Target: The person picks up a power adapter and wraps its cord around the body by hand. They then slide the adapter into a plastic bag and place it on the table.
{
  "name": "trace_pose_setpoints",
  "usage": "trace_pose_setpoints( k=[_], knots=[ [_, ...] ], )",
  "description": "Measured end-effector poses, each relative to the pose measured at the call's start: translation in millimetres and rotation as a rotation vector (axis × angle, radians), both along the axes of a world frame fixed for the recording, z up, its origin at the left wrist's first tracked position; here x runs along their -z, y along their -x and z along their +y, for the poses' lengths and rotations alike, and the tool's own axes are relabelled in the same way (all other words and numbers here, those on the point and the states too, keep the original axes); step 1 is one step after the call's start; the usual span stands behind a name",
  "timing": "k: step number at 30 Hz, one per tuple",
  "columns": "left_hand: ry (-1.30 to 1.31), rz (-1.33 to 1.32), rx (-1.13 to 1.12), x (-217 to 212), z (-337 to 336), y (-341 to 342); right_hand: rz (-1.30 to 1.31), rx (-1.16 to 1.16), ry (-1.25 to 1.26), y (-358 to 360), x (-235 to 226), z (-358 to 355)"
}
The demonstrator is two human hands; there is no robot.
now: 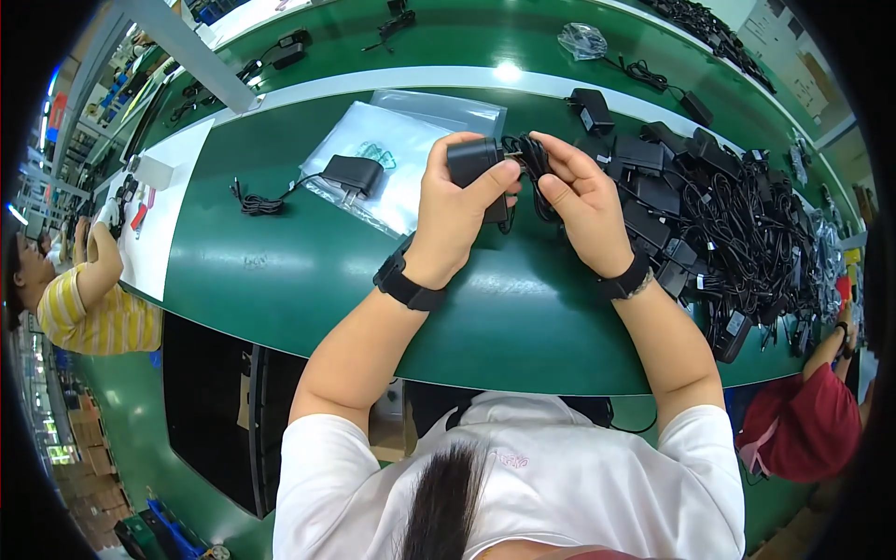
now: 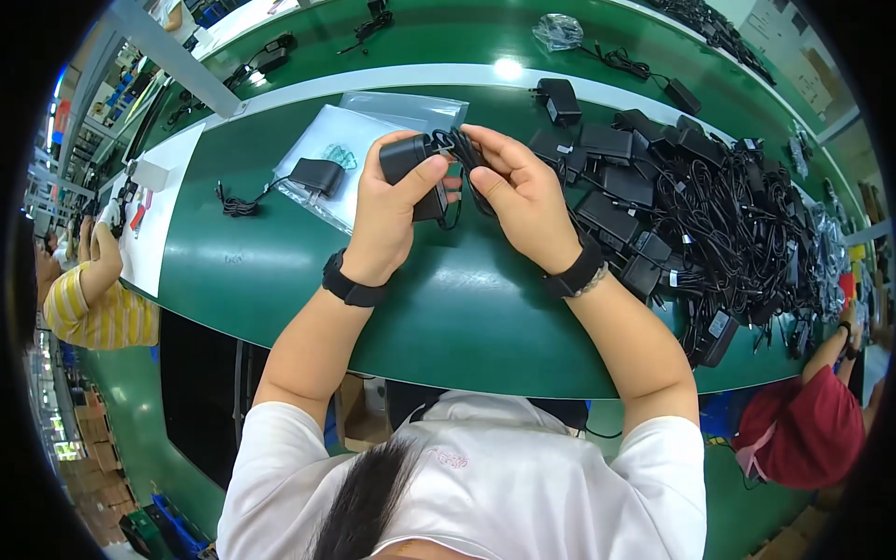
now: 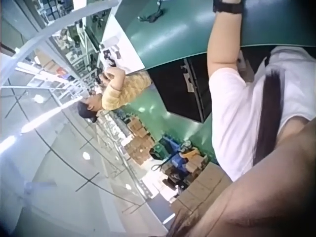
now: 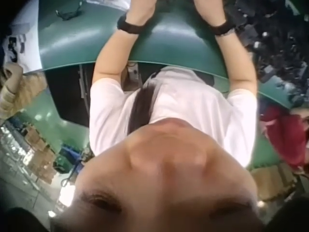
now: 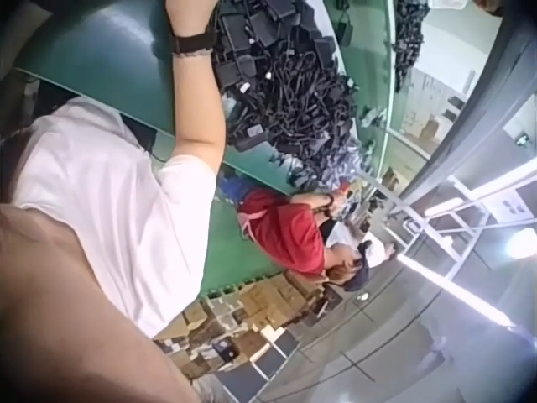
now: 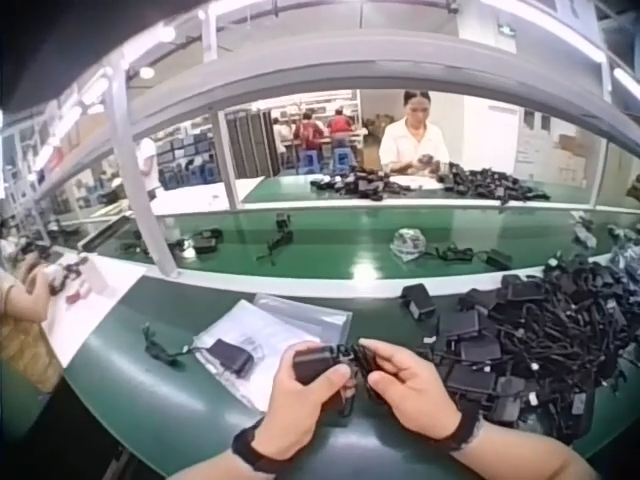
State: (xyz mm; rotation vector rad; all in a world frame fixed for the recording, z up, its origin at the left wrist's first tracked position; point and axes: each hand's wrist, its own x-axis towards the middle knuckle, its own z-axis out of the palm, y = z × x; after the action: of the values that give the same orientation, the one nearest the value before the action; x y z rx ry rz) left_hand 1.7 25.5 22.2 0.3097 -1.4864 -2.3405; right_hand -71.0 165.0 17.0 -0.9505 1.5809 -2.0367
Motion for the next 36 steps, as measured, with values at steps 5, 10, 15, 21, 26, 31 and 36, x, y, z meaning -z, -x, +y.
trace_pose_setpoints(
  k=[5,10,15,21,26,31,36],
  knots=[
    [-0.060,0.046,0.072,0,-2,0,0.168,0.105,-0.085,-5,3,-3],
    [-0.014,0.045,-0.023,5,3,-1,0.168,0.078,-0.085,-11,3,-1],
    [0.204,0.025,-0.069,11,6,-4,0.160,0.061,-0.104,-10,6,-1],
    [0.387,0.034,-0.046,9,2,-1,0.179,0.030,-0.216,-2,8,0],
    [0.416,0.127,-0.072,7,14,-2,0.206,-0.027,-0.050,2,13,-1],
    [0.564,0.160,-0.142,25,4,-6,0.245,0.068,-0.106,-20,10,-8],
    [0.369,0.171,-0.126,15,17,-12,0.299,0.011,-0.150,-26,4,2]
  ],
)
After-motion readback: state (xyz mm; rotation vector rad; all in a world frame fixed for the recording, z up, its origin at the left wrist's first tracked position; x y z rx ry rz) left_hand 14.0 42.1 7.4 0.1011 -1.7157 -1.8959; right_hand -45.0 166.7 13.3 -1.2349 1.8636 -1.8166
